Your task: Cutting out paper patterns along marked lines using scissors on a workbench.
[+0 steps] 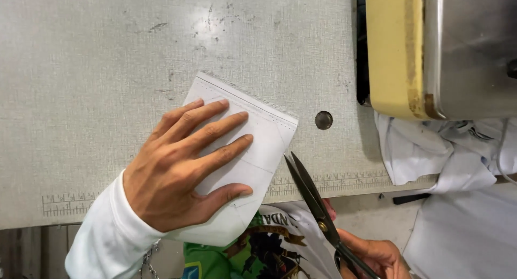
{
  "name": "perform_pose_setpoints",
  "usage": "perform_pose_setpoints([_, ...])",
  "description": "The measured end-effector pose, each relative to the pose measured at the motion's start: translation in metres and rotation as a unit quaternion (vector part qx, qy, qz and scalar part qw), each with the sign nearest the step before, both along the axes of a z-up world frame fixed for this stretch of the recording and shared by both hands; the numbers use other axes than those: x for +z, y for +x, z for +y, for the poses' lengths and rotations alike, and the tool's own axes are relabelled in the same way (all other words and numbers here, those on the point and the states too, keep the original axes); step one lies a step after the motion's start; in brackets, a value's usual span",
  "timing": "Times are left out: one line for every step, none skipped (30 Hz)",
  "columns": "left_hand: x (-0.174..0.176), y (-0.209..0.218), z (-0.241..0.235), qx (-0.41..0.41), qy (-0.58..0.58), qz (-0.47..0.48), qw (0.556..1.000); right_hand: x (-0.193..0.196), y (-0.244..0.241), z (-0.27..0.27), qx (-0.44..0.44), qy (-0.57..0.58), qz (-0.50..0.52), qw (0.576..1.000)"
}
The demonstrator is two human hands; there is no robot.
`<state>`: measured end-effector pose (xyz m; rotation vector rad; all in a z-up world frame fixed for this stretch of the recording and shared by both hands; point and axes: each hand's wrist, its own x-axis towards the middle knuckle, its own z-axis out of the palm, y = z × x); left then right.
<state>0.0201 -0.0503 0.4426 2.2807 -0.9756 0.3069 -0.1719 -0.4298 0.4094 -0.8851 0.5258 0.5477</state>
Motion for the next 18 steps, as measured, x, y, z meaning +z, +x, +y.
perform_pose_setpoints([-0.001, 0.001, 0.001, -0.001, -0.003, 0.002, 1.0, 0.0, 0.002, 0.001, -0.001, -0.003, 0.002, 1.0])
perform_pose_setpoints([-0.002, 0.001, 0.002, 0.004, -0.001, -0.003, 1.0, -0.001, 0.003, 0.003, 0.006, 0.0, -0.005, 1.0])
perform_pose_setpoints([-0.002, 0.001, 0.002, 0.01, 0.001, -0.008, 1.0, -0.001, 0.003, 0.004, 0.012, 0.004, -0.011, 1.0])
perform_pose_setpoints([-0.003, 0.002, 0.002, 0.006, 0.0, -0.005, 1.0, -0.004, -0.002, 0.0, 0.008, 0.002, -0.009, 1.0])
perform_pose_setpoints([-0.002, 0.003, 0.002, 0.006, 0.005, -0.011, 1.0, -0.006, -0.007, -0.005, -0.002, 0.026, -0.007, 1.0])
perform_pose_setpoints([-0.002, 0.004, 0.002, 0.007, 0.01, -0.018, 1.0, -0.01, -0.01, -0.009, -0.012, 0.05, -0.007, 0.999])
perform_pose_setpoints([-0.001, 0.005, 0.002, 0.005, 0.008, -0.018, 1.0, -0.008, -0.009, -0.012, -0.014, 0.049, -0.007, 0.999])
perform_pose_setpoints([0.001, 0.005, 0.002, 0.005, -0.004, -0.012, 1.0, -0.005, -0.009, -0.014, -0.002, 0.014, 0.001, 1.0])
perform_pose_setpoints([0.002, 0.006, 0.001, 0.005, -0.017, -0.006, 1.0, -0.003, -0.01, -0.017, 0.01, -0.021, 0.009, 1.0])
perform_pose_setpoints([0.001, 0.005, 0.002, 0.004, -0.018, -0.004, 1.0, 0.0, -0.006, -0.017, 0.009, -0.022, 0.01, 1.0])
perform_pose_setpoints([0.0, 0.004, 0.002, -0.001, -0.014, -0.002, 1.0, 0.002, -0.002, -0.019, 0.023, -0.004, 0.012, 1.0])
perform_pose_setpoints([0.0, 0.005, 0.003, -0.007, -0.009, -0.002, 1.0, 0.004, 0.002, -0.019, 0.036, 0.016, 0.012, 0.999])
perform_pose_setpoints([0.0, 0.005, 0.003, -0.009, -0.008, -0.003, 1.0, 0.008, 0.012, -0.012, 0.034, 0.016, 0.011, 0.999])
perform_pose_setpoints([0.0, 0.005, 0.003, -0.01, -0.008, 0.004, 1.0, 0.012, 0.02, -0.005, 0.057, 0.03, -0.009, 0.998])
perform_pose_setpoints([0.0, 0.005, 0.004, -0.012, -0.007, 0.01, 1.0, 0.017, 0.028, 0.003, 0.08, 0.043, -0.029, 0.995])
perform_pose_setpoints([0.0, 0.006, 0.004, -0.015, -0.007, 0.009, 1.0, 0.019, 0.031, 0.007, 0.077, 0.043, -0.03, 0.996])
perform_pose_setpoints([0.0, 0.006, 0.004, -0.017, -0.005, 0.007, 1.0, 0.02, 0.035, 0.012, 0.067, 0.034, -0.064, 0.995])
perform_pose_setpoints([0.0, 0.005, 0.005, -0.016, -0.002, 0.007, 1.0, 0.022, 0.039, 0.016, 0.061, 0.026, -0.095, 0.993])
